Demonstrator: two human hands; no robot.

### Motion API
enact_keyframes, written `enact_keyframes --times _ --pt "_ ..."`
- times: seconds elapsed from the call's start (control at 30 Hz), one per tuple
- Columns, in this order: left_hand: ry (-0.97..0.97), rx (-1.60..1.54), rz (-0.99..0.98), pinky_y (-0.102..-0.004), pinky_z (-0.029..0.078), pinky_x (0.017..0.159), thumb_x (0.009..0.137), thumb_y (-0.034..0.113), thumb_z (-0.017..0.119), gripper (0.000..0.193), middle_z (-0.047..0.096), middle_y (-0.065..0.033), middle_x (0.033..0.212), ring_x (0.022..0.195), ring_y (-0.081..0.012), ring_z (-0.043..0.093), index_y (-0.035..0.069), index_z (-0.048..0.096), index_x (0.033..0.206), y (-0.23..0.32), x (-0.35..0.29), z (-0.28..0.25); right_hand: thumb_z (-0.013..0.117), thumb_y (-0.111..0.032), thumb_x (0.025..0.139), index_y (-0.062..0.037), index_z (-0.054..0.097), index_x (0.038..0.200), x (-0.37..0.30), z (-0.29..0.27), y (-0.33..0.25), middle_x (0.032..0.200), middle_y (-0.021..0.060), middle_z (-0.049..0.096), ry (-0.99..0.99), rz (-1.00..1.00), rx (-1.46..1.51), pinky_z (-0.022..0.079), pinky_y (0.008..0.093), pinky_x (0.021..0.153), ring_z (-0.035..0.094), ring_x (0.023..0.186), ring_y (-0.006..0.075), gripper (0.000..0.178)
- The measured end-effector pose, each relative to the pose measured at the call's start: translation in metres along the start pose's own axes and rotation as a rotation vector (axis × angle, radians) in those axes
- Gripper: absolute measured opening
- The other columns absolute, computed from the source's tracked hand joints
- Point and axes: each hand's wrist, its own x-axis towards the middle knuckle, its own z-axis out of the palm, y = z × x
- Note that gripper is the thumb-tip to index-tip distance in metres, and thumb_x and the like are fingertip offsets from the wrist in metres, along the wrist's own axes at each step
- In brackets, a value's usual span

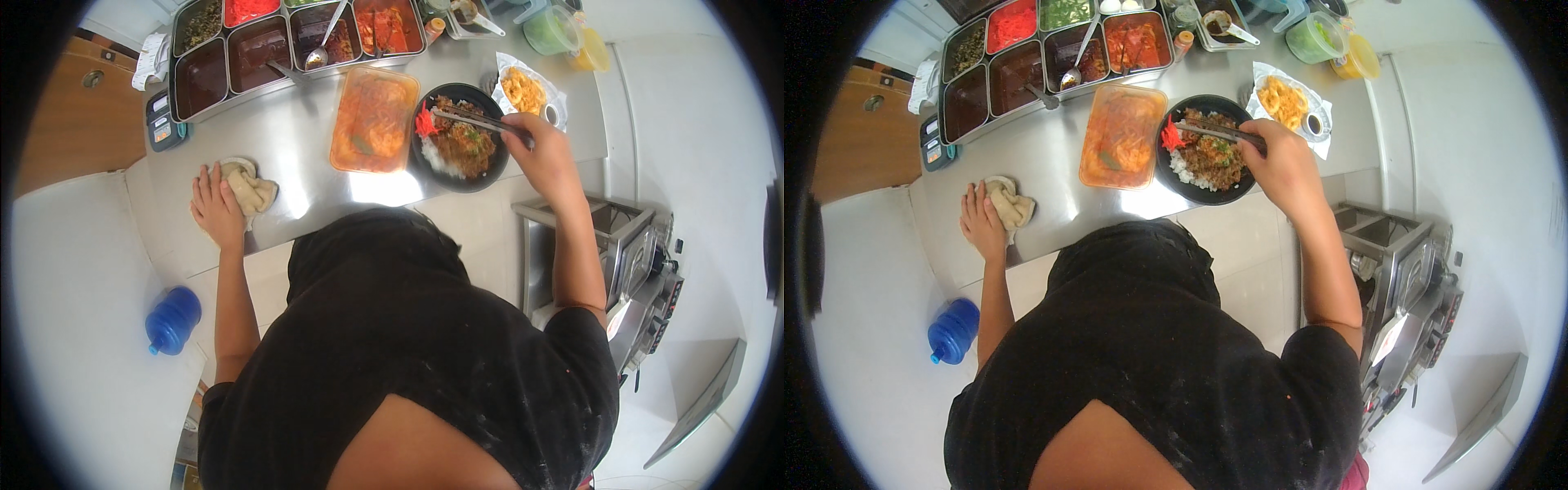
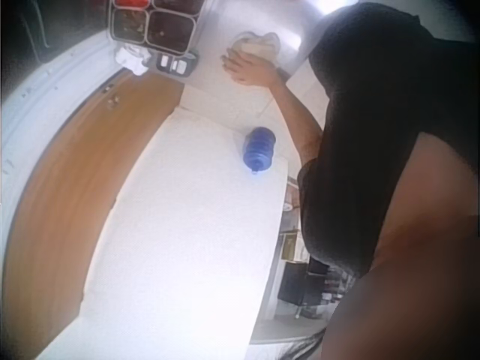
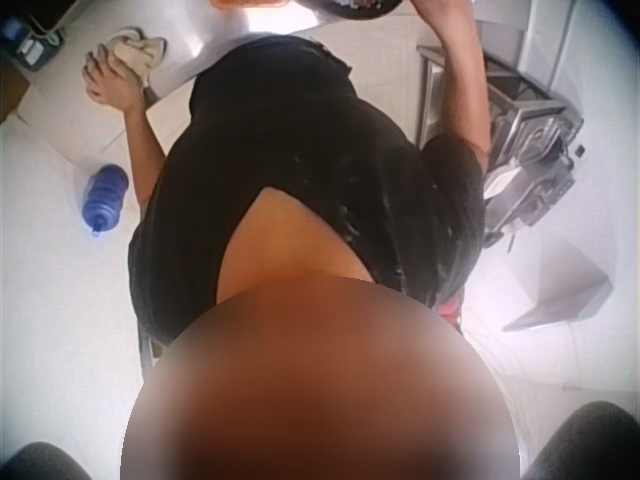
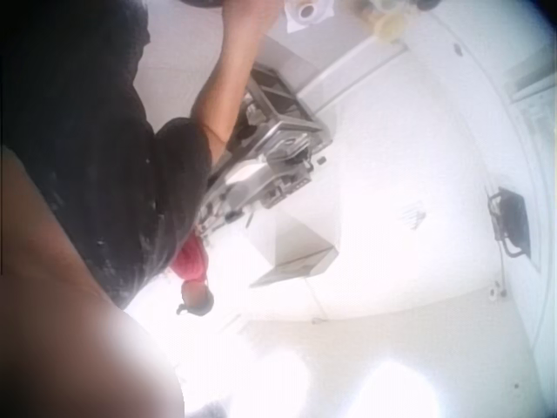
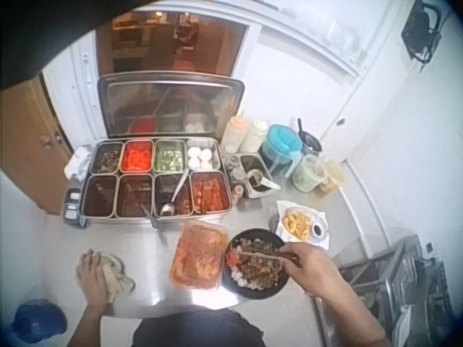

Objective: The person assembles a rice bowl by adding cooked meat, a fried egg, and various sauces and toppings from metal containers. They use a spoon and tongs to transfer ingredients into a black bowl and then hand the completed dish through a service window.

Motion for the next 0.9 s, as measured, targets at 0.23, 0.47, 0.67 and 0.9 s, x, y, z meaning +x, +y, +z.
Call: enact_keyframes --times 0.23,0.47,0.67,0.9 --pt "-0.004 0.015 0.007 -0.0525 0.016 0.108 0.099 0.036 0.028 0.044 0.039 -0.0040 0.145 0.136 -0.0286 0.030 0.023 0.047 0.137 -0.002 -0.001 0.001 0.063 -0.007 0.082 -0.0035 0.062 0.104 -0.009 0.011 0.005 0.092 0.0154 0.064 0.044 -0.101 -0.010 0.050 0.0368 0.067 0.065 0.077 0.0297 0.023" --pt "0.020 0.013 0.005 -0.0535 0.017 0.107 0.098 0.034 0.033 0.042 0.039 -0.0041 0.145 0.135 -0.0279 0.030 0.024 0.048 0.136 -0.003 -0.001 0.003 0.065 -0.004 0.082 -0.0037 0.064 0.106 -0.013 0.018 0.013 0.087 0.0118 0.065 0.077 -0.055 0.065 0.050 0.0305 0.068 0.065 0.074 0.0219 0.024" --pt "0.020 0.054 -0.010 -0.0549 0.019 0.107 0.097 0.032 0.036 0.041 0.038 -0.0055 0.146 0.136 -0.0291 0.029 0.024 0.047 0.136 0.001 0.001 0.000 0.067 -0.015 0.085 -0.0030 0.064 0.111 0.043 0.034 -0.013 0.090 0.0107 0.069 0.076 0.078 0.382 0.051 0.0273 0.073 0.065 0.080 0.0138 0.029" --pt "0.024 0.031 -0.034 -0.0555 0.018 0.108 0.096 0.034 0.038 0.045 0.035 -0.0065 0.147 0.137 -0.0304 0.028 0.023 0.043 0.139 -0.001 0.003 0.002 0.062 -0.038 0.085 -0.0140 0.068 0.107 0.201 0.145 -0.142 0.089 0.0173 0.069 0.248 -0.294 0.161 0.051 0.0370 0.072 0.067 0.083 0.0254 0.033"
